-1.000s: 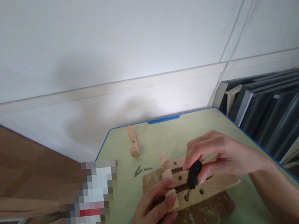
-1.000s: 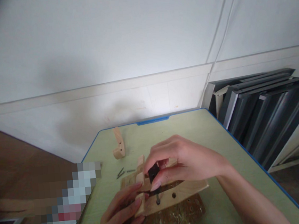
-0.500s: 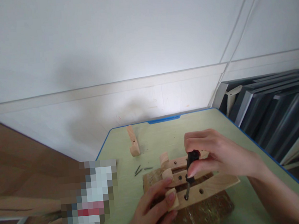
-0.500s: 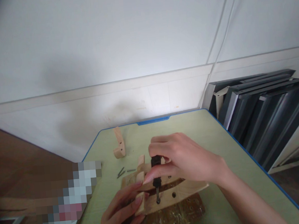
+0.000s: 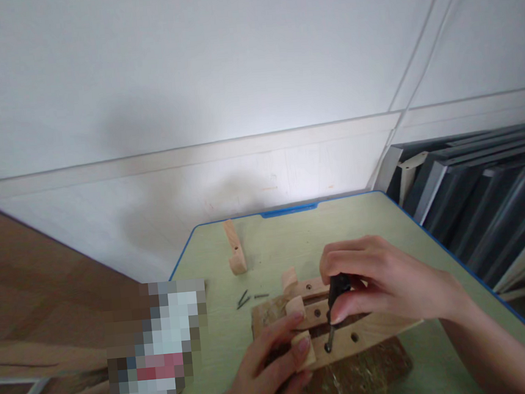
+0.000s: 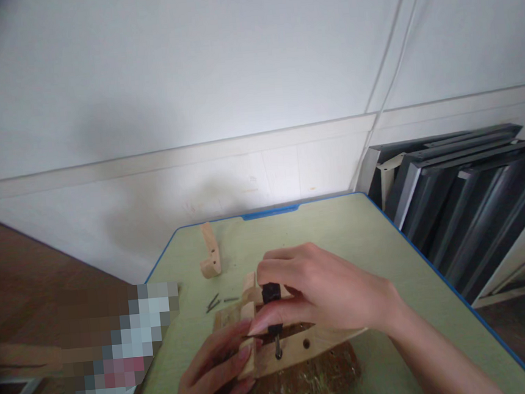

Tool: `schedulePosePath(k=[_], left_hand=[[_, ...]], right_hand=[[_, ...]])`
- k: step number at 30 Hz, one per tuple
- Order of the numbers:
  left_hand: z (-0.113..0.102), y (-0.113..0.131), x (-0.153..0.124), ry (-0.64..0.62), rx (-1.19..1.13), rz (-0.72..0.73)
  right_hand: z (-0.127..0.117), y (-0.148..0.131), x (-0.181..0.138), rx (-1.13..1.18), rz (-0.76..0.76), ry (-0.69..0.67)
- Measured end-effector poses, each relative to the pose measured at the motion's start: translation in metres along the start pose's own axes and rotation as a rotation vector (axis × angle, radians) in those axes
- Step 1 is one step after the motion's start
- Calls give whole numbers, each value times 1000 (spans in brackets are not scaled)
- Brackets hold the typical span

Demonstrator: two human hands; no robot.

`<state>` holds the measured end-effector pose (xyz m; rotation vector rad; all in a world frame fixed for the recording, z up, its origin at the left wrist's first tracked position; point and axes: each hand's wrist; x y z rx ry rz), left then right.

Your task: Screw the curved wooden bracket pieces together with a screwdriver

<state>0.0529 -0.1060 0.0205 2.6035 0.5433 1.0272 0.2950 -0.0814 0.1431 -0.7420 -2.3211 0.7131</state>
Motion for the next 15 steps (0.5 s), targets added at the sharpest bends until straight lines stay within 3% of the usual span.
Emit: schedulePosePath(k=[9, 15], left_hand=[[-1, 0, -1, 0, 41, -1], [-1, 2, -1, 24, 64, -1]], right_hand=[[-6, -6, -2, 176, -95, -175], [-12, -5, -8, 356, -170, -221]])
Point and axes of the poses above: each hand's wrist, its own x-axis towards the middle knuckle, its own z-axis out of the palm, y = z × x, and after that the axes turned 4 degrees about x, right-handed
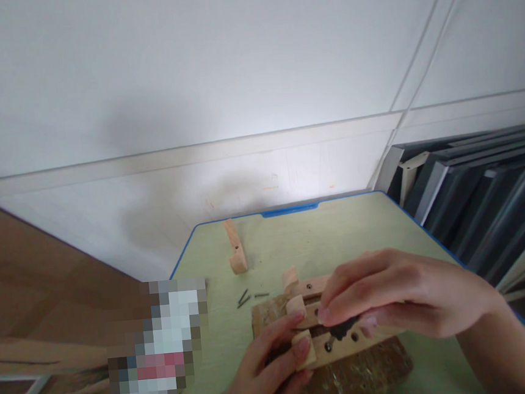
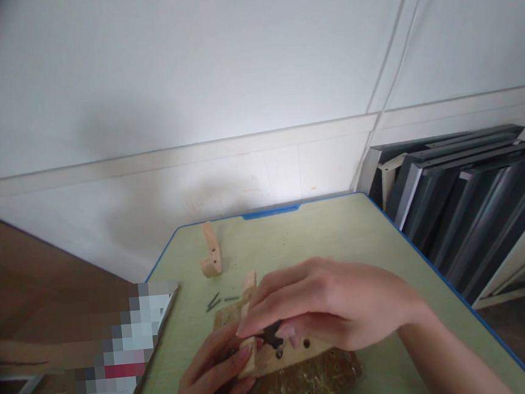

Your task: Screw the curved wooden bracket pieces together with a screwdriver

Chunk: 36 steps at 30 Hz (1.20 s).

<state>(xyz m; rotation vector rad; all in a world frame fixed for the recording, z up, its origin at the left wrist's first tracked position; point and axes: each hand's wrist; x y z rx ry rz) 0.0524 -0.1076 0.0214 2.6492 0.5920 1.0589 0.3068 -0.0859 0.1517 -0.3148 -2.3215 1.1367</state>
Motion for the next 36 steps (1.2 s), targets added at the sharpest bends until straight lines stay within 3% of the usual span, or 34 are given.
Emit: schedulePosePath(k=[10, 17, 36], left_hand=[[0, -2, 1, -45, -73, 12], [0, -2, 0, -43, -72, 11], [1, -1, -1, -41, -123, 2]], right_hand=[[-2, 7, 0, -43, -12, 72], [-3, 10, -2, -191, 66, 133], [3, 9, 3, -401, 230, 129]])
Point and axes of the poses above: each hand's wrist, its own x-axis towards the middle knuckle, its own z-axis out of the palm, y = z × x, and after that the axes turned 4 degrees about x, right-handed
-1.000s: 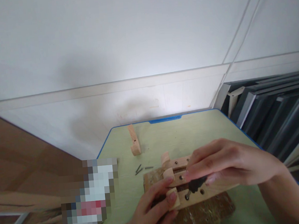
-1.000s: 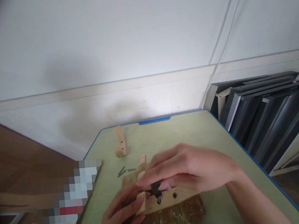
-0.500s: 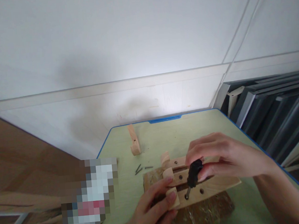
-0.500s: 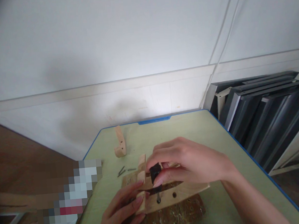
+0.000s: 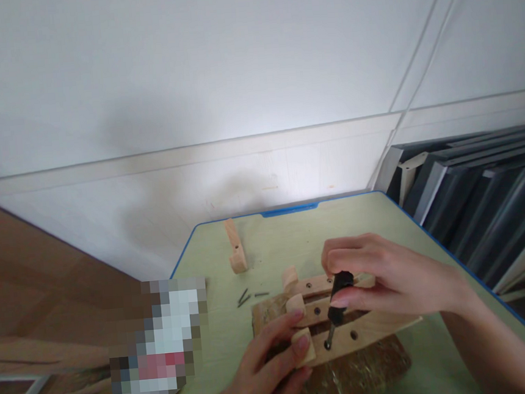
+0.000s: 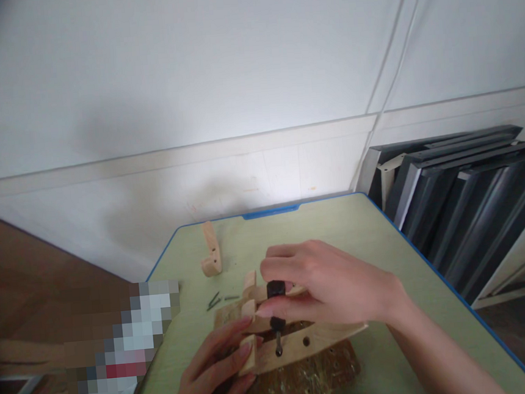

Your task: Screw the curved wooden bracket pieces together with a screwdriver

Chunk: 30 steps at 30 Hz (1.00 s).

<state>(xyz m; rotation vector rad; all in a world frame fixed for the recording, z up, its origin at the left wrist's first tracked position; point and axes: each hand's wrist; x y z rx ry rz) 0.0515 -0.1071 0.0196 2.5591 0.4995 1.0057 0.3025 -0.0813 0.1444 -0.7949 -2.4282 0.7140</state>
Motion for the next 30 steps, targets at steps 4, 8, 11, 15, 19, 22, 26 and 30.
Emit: schedulePosePath(k=[4, 8, 11, 15, 19, 22, 26, 30], left_hand=[[0, 1, 1, 1, 17, 8], [0, 1, 2, 8, 2, -1], [0, 1, 3, 1, -2, -3], [-1, 2, 3, 4, 25, 3], [-2, 2, 3, 1, 35, 8], [-2, 1, 3, -2, 18, 5], [-1, 1, 4, 10, 39, 8], [-2, 2, 5, 16, 40, 10]], right_hand=[[3, 3, 0, -69, 46, 15], [5, 4, -1, -82, -5, 83], [6, 2, -1, -86, -28, 127], [6, -1, 1, 3, -53, 83], [1, -5, 0, 128, -104, -9], [-6, -6, -2, 219, -154, -105], [-14, -3, -5, 343, -163, -160], [-16, 4, -8, 459, -92, -201]])
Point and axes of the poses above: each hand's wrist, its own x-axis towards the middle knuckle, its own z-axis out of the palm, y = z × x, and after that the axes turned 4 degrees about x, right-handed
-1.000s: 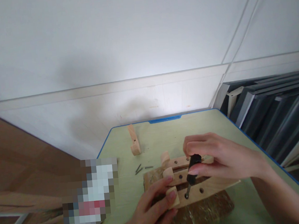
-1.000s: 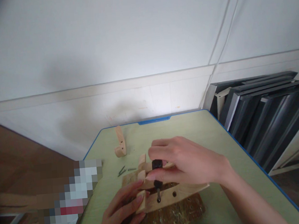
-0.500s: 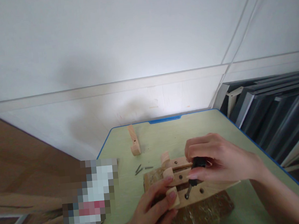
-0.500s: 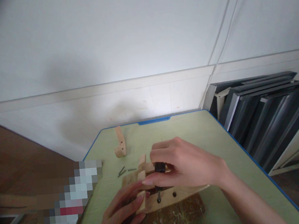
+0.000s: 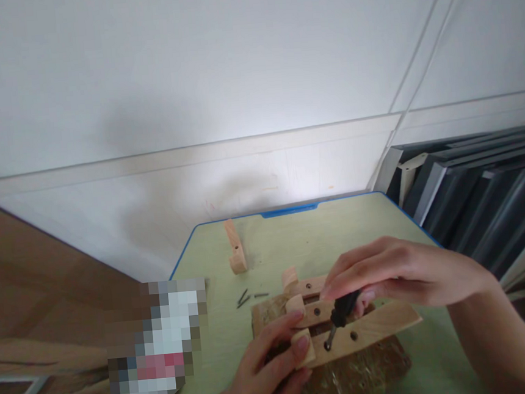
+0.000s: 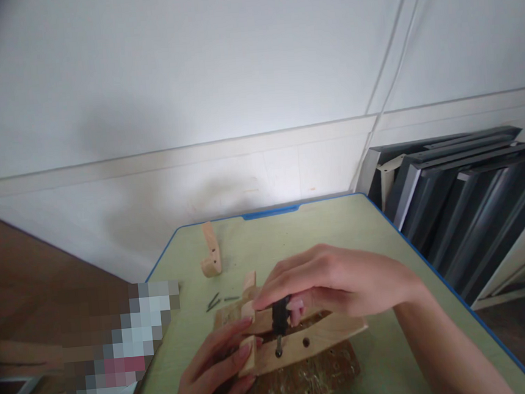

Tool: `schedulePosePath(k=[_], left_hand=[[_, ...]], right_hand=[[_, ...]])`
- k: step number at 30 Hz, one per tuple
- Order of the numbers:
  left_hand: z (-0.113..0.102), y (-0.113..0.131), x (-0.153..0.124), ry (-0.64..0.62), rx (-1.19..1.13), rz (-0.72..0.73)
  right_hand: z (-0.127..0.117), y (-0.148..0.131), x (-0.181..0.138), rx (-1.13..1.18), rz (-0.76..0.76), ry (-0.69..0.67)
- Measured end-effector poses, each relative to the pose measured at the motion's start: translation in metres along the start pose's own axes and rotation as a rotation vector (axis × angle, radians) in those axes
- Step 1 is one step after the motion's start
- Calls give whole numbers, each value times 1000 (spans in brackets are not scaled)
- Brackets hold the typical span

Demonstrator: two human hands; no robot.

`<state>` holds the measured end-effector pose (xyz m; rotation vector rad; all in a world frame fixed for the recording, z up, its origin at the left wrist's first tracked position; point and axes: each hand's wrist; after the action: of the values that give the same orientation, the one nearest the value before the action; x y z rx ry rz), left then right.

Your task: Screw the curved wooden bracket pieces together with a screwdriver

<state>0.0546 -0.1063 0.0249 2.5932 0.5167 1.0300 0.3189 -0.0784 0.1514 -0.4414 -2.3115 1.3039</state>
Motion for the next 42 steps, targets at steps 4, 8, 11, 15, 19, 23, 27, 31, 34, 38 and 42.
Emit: schedulePosePath(k=[4, 8, 11, 15, 19, 23, 27, 31, 34, 38, 42], left_hand=[[0, 0, 1, 5, 5, 2], [1, 0, 1, -2, -3, -1], [0, 0, 1, 0, -9, -1], [0, 0, 1, 4, -5, -1], [1, -1, 0, -4, -13, 1], [1, -3, -3, -22, -16, -1], [0, -1, -1, -17, -22, -5], [0, 1, 1, 0, 6, -16], [0, 1, 0, -10, 8, -17], [2, -2, -4, -6, -22, -13], [2, -1, -4, 7, -20, -17]], right_hand=[[-2, 4, -1, -40, -33, 23], [-2, 4, 1, -130, -30, 44], [-1, 5, 2, -182, -37, 82], [0, 7, 3, -228, -42, 126], [2, 9, 4, -260, -44, 138], [3, 9, 4, -322, 3, 153], [4, 9, 3, -399, 39, 176], [5, 9, 4, -486, 69, 191], [6, 9, 6, -597, 99, 225], [7, 12, 6, -721, 169, 256], [7, 14, 5, -755, 199, 271]])
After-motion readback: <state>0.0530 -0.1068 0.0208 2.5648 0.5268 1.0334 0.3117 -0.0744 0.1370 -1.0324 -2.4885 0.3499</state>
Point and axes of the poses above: each hand's wrist, its own x-axis towards the middle knuckle, its own z-axis out of the palm, y = z × x, and after that the axes turned 4 degrees about x, right-handed
